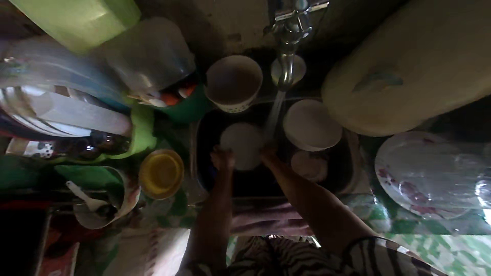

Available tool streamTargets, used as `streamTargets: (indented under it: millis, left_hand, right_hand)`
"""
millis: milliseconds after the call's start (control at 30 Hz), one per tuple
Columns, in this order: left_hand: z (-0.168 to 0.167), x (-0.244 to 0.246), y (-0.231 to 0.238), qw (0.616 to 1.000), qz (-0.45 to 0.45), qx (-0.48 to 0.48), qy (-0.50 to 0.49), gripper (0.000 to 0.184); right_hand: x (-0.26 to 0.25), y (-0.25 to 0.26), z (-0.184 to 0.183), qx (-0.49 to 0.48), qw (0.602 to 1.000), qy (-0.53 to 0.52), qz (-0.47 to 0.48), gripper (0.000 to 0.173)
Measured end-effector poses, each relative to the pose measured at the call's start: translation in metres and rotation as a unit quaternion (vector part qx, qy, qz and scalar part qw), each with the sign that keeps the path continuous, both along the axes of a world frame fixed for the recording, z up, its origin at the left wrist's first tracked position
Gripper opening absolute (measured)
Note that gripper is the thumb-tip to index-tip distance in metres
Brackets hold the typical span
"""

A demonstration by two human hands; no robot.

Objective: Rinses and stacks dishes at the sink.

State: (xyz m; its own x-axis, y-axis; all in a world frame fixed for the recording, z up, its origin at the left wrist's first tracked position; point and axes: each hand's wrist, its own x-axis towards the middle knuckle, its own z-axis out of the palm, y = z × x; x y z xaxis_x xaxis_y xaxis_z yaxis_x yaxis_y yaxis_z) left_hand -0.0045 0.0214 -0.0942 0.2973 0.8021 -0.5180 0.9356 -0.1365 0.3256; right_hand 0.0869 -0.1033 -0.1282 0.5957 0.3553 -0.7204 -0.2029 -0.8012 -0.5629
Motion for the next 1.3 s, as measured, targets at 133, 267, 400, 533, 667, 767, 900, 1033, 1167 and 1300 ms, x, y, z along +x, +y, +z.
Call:
streamTargets:
  millis: [133, 267, 400, 533, 667, 767, 900, 1033, 1167, 1300]
  left_hand:
    - [0.030, 0.009, -0.011, 0.998, 0.031, -0.020, -0.050, 0.073]
    - [0.032, 0.005, -0.014, 0.977, 0.092, -0.027, -0.191, 0.062]
    - [0.021, -0.011, -0.022, 0.949, 0.071, -0.050, -0.304, 0.050]
    - [-0.007, -0.015, -0.026, 0.906, 0.097, -0.168, -0.377, 0.048]
    - [-0.020, -0.015, -0.035, 0.846, 0.150, -0.259, -0.441, 0.045]
    - [-0.024, -0.016, -0.028, 0.834, 0.171, -0.232, -0.470, 0.044]
    - [-0.022, -0.018, -0.019, 0.828, 0.177, -0.228, -0.481, 0.046]
    - [-0.021, -0.002, -0.038, 0.874, 0.143, -0.215, -0.412, 0.051]
    - [-0.018, 0.006, -0.041, 0.867, 0.139, -0.235, -0.416, 0.051]
    - [-0.021, 0.001, -0.036, 0.830, 0.200, -0.247, -0.459, 0.047]
  right_hand:
    - [-0.011, 0.001, 0.004, 0.045, 0.993, 0.000, -0.107, 0.071]
    - [-0.013, -0.001, 0.017, 0.067, 0.993, 0.014, -0.099, 0.058]
    - [-0.010, 0.007, 0.020, 0.015, 0.993, -0.099, 0.064, 0.060]
    - [-0.004, 0.019, 0.007, 0.037, 0.989, -0.141, 0.018, 0.078]
    - [-0.017, 0.028, 0.004, 0.152, 0.930, -0.239, 0.232, 0.060]
    - [-0.021, 0.001, 0.012, 0.255, 0.843, -0.253, 0.400, 0.044]
    - [0.008, -0.060, 0.026, 0.161, 0.840, -0.243, 0.458, 0.049]
    - [0.032, -0.032, 0.020, 0.021, 0.926, -0.245, 0.287, 0.077]
    - [0.013, 0.001, 0.013, 0.123, 0.910, -0.289, 0.272, 0.076]
    - [0.004, -0.010, 0.025, 0.182, 0.815, -0.277, 0.475, 0.048]
